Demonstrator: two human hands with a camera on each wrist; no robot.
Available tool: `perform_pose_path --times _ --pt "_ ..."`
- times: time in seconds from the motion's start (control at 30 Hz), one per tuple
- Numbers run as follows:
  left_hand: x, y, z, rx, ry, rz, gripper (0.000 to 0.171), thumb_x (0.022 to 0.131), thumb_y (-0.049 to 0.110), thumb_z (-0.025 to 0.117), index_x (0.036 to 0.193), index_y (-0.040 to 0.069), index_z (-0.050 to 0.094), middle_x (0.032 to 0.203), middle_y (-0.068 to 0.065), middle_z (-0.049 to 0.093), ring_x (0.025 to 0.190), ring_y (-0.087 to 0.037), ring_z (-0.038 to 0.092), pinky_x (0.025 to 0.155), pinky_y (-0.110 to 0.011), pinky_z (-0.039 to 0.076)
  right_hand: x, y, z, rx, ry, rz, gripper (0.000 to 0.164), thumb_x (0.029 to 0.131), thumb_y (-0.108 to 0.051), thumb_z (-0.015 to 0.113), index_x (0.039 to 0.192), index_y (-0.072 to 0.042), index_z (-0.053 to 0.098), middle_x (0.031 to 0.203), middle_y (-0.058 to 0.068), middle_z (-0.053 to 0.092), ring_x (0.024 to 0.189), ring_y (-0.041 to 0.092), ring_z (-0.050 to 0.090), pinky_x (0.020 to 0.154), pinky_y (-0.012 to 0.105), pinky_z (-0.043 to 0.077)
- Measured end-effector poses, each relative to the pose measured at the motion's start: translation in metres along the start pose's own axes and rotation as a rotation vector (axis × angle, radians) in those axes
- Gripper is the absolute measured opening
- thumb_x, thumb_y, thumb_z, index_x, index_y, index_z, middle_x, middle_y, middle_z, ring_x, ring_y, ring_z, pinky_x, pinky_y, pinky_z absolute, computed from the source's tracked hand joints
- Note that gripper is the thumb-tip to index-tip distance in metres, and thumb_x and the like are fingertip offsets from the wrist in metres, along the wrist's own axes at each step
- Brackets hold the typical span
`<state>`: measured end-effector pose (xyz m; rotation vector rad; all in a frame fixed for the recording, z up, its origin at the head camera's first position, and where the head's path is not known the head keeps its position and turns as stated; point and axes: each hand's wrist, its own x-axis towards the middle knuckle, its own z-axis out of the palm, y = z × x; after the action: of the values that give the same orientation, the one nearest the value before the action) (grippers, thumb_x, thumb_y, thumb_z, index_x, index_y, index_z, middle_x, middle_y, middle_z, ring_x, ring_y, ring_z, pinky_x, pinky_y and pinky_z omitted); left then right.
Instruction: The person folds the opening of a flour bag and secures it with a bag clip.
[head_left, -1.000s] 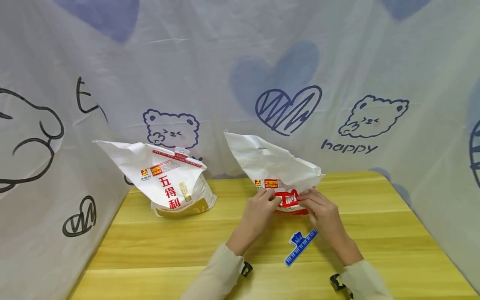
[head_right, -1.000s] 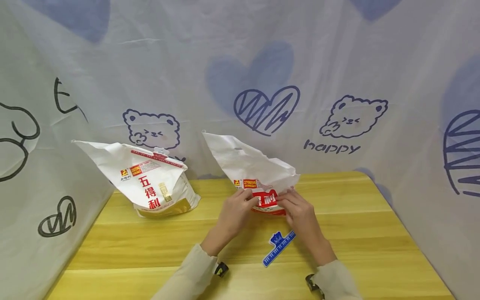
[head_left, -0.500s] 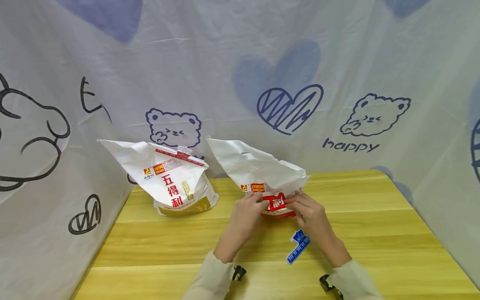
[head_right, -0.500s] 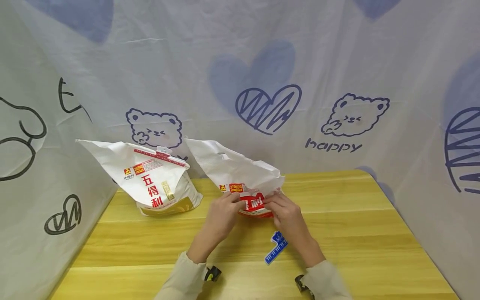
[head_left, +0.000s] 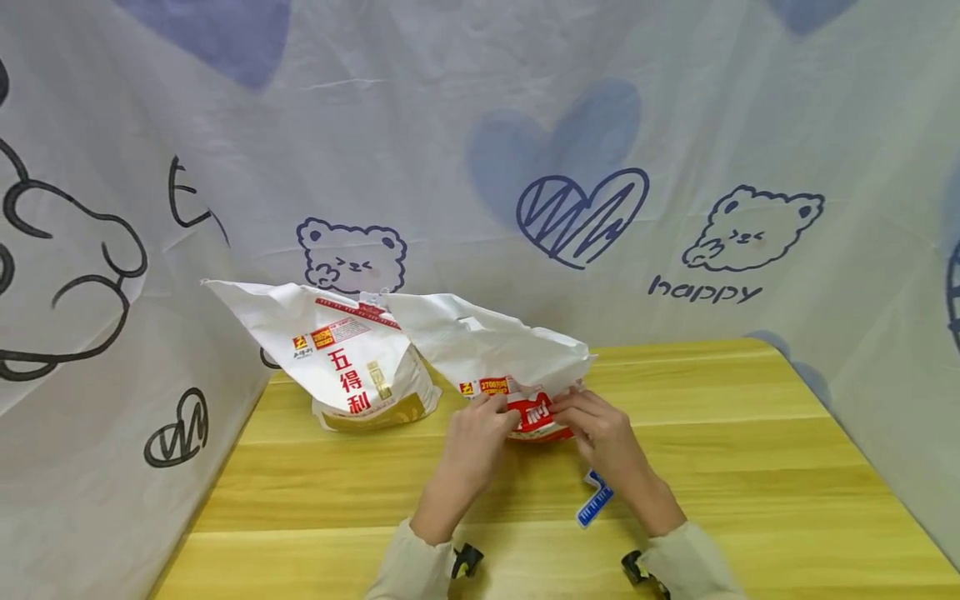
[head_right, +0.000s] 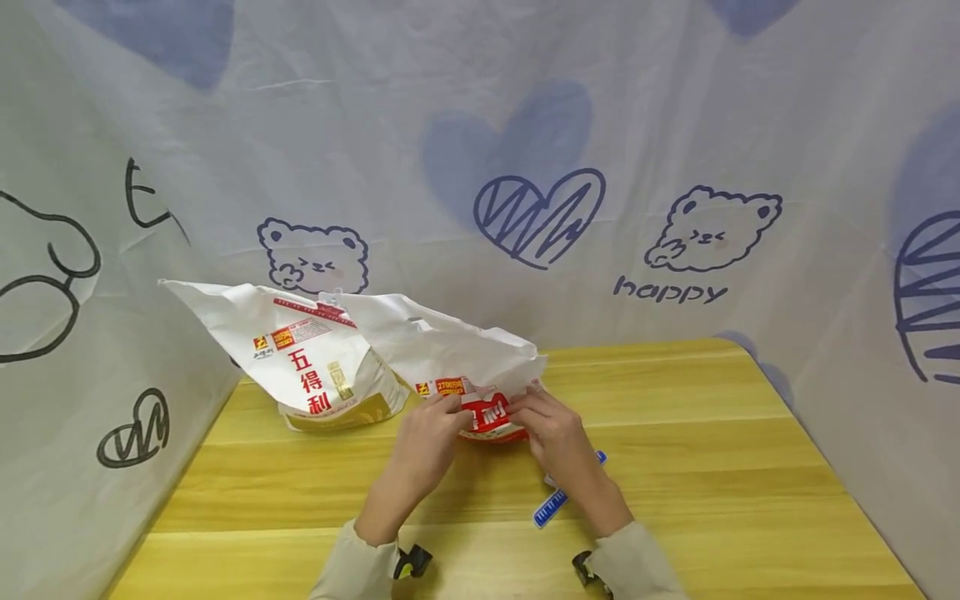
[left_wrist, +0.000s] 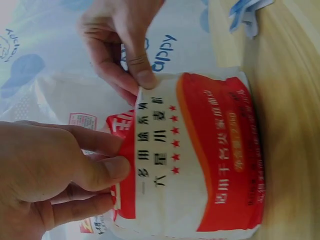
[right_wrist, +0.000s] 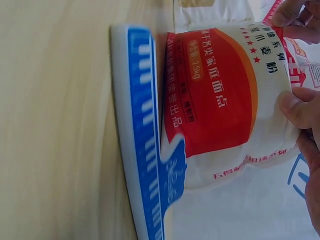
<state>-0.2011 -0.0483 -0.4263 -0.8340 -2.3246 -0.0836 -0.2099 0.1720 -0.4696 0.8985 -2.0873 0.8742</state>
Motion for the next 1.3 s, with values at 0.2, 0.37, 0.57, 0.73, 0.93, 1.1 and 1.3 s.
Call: perform_pose_path --times 0.2,0.37,0.57,0.73,0.93,1.1,1.3 --pt "-0.004 -0.005 -0.009 -0.021 -0.03 -0.02 0.029 0.071 -0.008 0.076 0.067 0.02 0.07 0.077 0.004 0.065 0.07 -0.02 0.065 0.047 -0.031 0.05 0.003 -0.005 0.007 0.015 0.01 -0.02 0.027 0.076 0.022 0.077 0.088 -0.002 0.077 0.102 0.007 0.076 0.104 0.03 0.071 0.1 0.044 0.051" --pt "-0.003 -0.006 -0.01 -0.05 -0.07 -0.005 0.031 0.071 -0.01 0.074 0.069 0.021 0.072 0.076 0.005 0.064 0.07 -0.019 0.064 0.047 -0.03 0.048 0.001 -0.008 0.004 0.014 0.02 -0.016 0.031 0.074 0.022 0.078 0.09 -0.003 0.077 0.102 0.006 0.076 0.105 0.031 0.071 0.098 0.043 0.051" --pt "-0.005 -0.008 -0.015 -0.035 -0.108 -0.013 0.032 0.067 -0.009 0.074 0.065 0.023 0.069 0.075 0.008 0.064 0.069 -0.019 0.065 0.046 -0.029 0.045 -0.001 -0.01 0.005 0.027 -0.019 -0.034 0.034 0.072 0.025 0.077 0.089 -0.004 0.076 0.104 0.004 0.076 0.107 0.03 0.07 0.1 0.043 0.051" --pt "-0.005 -0.01 -0.019 -0.031 -0.118 -0.011 0.033 0.066 -0.01 0.074 0.064 0.023 0.07 0.074 0.008 0.064 0.069 -0.018 0.065 0.046 -0.029 0.045 0.001 -0.013 0.005 0.002 -0.033 -0.036 0.036 0.071 0.025 0.078 0.092 -0.004 0.076 0.104 0.003 0.076 0.111 0.032 0.07 0.099 0.048 0.051" --pt "-0.002 -0.007 -0.024 -0.032 -0.149 -0.022 0.031 0.065 -0.008 0.076 0.065 0.022 0.069 0.076 0.008 0.063 0.07 -0.016 0.063 0.045 -0.027 0.044 0.003 -0.014 0.001 0.029 -0.051 -0.006 0.03 0.078 0.021 0.075 0.093 -0.005 0.077 0.107 0.004 0.075 0.112 0.029 0.068 0.106 0.038 0.047" --pt "-0.001 -0.006 -0.025 -0.027 -0.152 -0.043 0.029 0.067 -0.007 0.079 0.067 0.021 0.07 0.076 0.007 0.063 0.073 -0.016 0.063 0.047 -0.027 0.047 0.004 -0.013 0.001 0.037 -0.055 -0.016 0.03 0.078 0.021 0.075 0.095 -0.003 0.077 0.108 0.006 0.074 0.114 0.032 0.067 0.109 0.031 0.043" --pt "-0.003 -0.009 -0.025 -0.076 -0.158 -0.045 0.031 0.068 -0.01 0.078 0.075 0.019 0.076 0.087 0.006 0.068 0.083 -0.016 0.065 0.051 -0.028 0.052 0.006 -0.015 0.001 0.019 -0.058 -0.02 0.025 0.08 0.016 0.077 0.096 -0.002 0.076 0.107 0.008 0.074 0.111 0.031 0.068 0.109 0.042 0.045"
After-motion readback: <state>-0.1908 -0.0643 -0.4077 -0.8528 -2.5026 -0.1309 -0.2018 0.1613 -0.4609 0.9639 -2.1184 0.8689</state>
